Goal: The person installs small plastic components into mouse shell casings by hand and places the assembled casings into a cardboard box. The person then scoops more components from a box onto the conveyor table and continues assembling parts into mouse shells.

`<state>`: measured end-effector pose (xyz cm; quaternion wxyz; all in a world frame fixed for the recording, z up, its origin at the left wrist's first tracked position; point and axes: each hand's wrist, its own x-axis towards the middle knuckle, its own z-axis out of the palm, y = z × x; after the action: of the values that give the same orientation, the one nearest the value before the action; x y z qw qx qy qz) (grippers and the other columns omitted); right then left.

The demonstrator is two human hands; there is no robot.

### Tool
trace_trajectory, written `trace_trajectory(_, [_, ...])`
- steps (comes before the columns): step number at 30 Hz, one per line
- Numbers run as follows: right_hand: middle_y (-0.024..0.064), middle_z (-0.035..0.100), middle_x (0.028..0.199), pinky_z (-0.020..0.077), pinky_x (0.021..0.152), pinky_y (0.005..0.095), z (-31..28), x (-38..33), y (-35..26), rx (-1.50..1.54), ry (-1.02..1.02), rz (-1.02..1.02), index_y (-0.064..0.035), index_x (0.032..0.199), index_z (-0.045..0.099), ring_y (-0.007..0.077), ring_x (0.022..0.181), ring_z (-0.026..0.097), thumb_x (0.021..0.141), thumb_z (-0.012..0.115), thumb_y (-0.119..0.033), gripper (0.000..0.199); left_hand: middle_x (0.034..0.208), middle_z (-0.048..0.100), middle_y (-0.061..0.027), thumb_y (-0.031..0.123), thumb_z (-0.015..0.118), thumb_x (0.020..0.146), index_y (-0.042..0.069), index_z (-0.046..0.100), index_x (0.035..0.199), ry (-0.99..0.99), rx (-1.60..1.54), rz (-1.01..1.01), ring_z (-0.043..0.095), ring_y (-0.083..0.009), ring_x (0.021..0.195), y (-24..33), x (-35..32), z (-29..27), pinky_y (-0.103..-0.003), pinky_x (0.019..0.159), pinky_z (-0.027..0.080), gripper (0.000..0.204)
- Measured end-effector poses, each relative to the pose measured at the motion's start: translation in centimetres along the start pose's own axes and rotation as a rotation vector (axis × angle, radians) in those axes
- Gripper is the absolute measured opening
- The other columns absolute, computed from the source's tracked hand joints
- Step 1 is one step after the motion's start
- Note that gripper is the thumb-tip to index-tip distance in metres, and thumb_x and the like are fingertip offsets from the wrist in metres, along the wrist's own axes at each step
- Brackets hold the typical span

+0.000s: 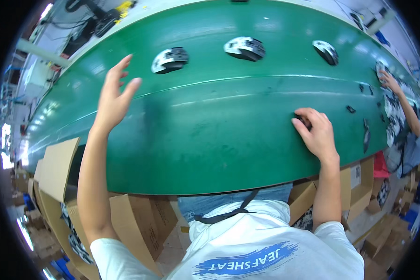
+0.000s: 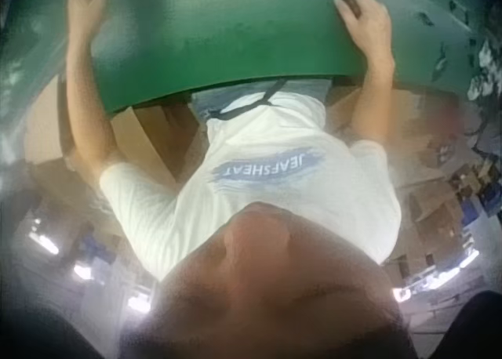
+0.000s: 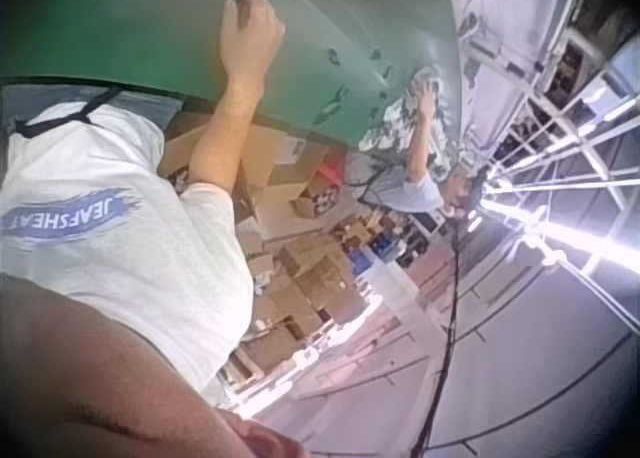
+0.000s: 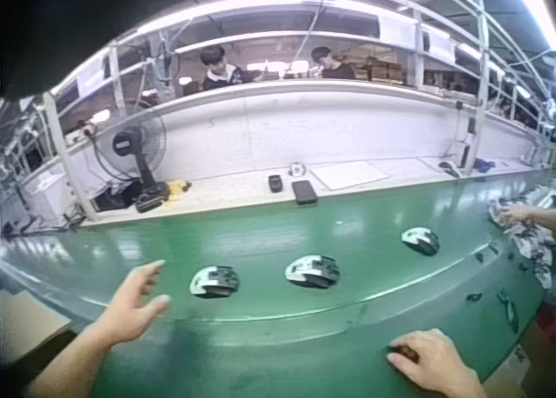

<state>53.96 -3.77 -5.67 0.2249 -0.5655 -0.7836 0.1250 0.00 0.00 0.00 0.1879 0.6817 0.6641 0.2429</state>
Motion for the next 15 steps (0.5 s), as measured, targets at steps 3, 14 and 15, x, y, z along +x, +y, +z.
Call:
trace_trajectory(3, [0.0085,0.076,0.091,0.0535,0.082,0.039,1.3,0.0,-2.3,0.154,0.058,0.012,-0.0059,0.105,0.074,0.028,0.081,0.071,0.098,0.074,-0.019,0.015,0.175,0.031,-0.0174,0.039,0.074,0.1,0.022,0.031,0.171,-0.029,0.234,0.148,0.04,-0.0415,0.154,0.3,5.4,4.5,-0.053,0.125,0.035,0.085])
trace_trajectory(14, [0.0073,0.077,0.1,0.054,0.089,0.0417,0.5,-4.2,2.0,0.127,0.225,-0.091,-0.0073,0.102,0.075,0.0285,0.094,0.071,0.093,0.079,-0.01,0.01,0.142,0.064,-0.017,0.048,0.07,0.103,0.005,0.055,0.155,0.172,-0.071,0.08,0.06,-0.0297,0.134,3.8,2.0,7.8,-0.039,0.115,0.045,0.069])
trace_trajectory(15, [0.0069,0.077,0.099,0.0539,0.088,0.0411,0.4,-4.5,1.9,0.155,0.178,-0.063,-0.0071,0.101,0.075,0.0278,0.094,0.071,0.093,0.08,-0.01,0.01,0.142,0.064,-0.017,0.048,0.07,0.103,0.005,0.055,0.155,0.167,-0.075,0.072,0.06,-0.0297,0.134,4.9,-0.1,8.1,-0.039,0.115,0.045,0.069])
